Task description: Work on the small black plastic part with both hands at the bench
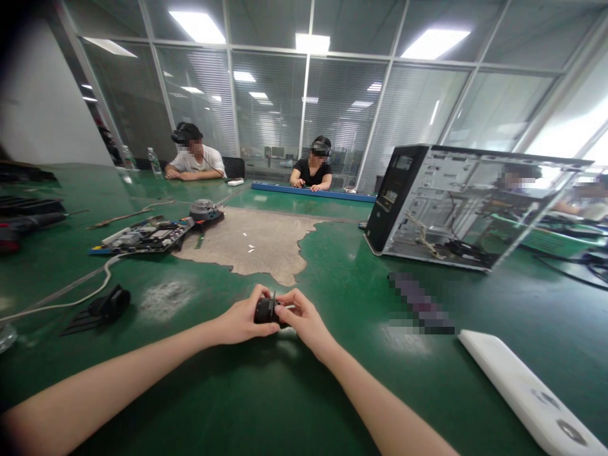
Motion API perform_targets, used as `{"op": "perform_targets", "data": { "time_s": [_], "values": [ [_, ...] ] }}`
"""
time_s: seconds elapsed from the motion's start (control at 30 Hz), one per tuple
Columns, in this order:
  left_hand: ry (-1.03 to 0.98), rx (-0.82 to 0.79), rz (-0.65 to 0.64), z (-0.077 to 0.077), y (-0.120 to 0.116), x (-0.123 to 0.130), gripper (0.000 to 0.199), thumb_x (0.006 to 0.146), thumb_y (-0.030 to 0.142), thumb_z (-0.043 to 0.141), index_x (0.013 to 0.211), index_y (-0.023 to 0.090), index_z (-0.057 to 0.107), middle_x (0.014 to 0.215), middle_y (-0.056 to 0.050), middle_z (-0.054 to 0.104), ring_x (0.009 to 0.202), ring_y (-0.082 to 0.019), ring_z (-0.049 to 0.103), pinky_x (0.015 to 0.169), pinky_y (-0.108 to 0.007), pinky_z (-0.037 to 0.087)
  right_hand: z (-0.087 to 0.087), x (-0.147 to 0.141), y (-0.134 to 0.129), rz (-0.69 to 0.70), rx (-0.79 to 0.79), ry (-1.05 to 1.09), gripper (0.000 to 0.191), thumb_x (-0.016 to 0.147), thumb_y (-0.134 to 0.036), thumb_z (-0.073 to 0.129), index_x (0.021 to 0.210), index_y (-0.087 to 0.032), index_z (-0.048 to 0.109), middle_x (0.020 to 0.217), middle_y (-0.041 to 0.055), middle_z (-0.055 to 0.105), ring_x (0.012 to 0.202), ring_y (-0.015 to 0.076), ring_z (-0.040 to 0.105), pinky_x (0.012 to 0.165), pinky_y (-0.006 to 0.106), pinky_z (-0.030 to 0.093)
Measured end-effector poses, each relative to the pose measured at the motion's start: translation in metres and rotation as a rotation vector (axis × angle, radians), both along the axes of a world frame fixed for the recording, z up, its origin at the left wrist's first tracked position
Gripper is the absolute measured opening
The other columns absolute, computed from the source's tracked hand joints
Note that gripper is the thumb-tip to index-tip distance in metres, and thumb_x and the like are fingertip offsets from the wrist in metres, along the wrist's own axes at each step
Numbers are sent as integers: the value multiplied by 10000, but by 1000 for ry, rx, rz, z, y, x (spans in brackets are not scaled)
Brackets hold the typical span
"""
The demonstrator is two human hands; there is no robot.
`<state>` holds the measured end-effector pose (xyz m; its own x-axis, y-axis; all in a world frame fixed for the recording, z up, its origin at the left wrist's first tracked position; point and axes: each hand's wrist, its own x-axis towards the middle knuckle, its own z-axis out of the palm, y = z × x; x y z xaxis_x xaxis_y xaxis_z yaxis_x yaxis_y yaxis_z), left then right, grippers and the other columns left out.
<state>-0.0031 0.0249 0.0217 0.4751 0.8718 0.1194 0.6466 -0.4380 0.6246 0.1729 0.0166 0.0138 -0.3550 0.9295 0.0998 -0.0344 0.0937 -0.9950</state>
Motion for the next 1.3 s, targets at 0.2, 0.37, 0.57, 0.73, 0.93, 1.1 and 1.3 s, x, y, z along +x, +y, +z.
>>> {"op": "perform_targets", "data": {
  "time_s": [0.2,0.37,0.57,0.73,0.93,1.1,1.3],
  "values": [
    [-35,-5,26,-3,-8,-2,504,670,551,535,988,224,320,747,18,529,642,-167,545,585,-253,390,-4,-5,-2,-16,38,-78,260,724,-356,578,922,-198,518,884,12,559,762,128,538,713,282,427],
    [-48,21,3,-5,-7,-2,501,663,521,553,989,218,322,768,6,538,668,-177,548,573,-251,379,-2,0,-6,80,65,-24,306,682,-285,639,944,-217,497,952,12,553,852,138,540,765,290,420],
    [-12,79,-23,-7,-3,-2,528,637,525,573,983,213,326,787,-3,529,697,-200,552,610,-278,387,-5,-3,-4,-1,26,-4,184,722,-320,590,839,-200,513,807,-14,559,754,117,547,693,264,432],
    [3,92,-35,-8,-2,-2,543,633,527,580,992,215,317,809,-9,524,731,-211,554,634,-287,391,-7,-5,-1,-46,51,-73,230,732,-338,572,909,-203,515,889,8,553,799,130,541,718,276,440],
    [-33,20,-16,-7,-2,-2,517,659,524,560,990,219,306,775,1,531,673,-194,555,593,-272,389,-4,-1,-6,34,58,-53,284,689,-294,630,932,-218,505,946,17,541,914,162,522,742,285,446],
    [-29,53,-28,-7,-1,-2,533,648,531,568,991,213,314,803,-11,535,694,-195,552,615,-278,390,-5,-4,-4,-6,49,-25,194,726,-328,583,864,-205,524,855,2,551,800,132,541,701,272,446],
    [-18,80,-28,-8,-1,-2,539,647,526,570,1002,209,317,816,-15,528,715,-198,548,623,-280,391,-6,-4,-2,-29,39,-73,243,734,-322,575,939,-206,517,915,19,556,816,141,539,725,293,440]
  ]
}}
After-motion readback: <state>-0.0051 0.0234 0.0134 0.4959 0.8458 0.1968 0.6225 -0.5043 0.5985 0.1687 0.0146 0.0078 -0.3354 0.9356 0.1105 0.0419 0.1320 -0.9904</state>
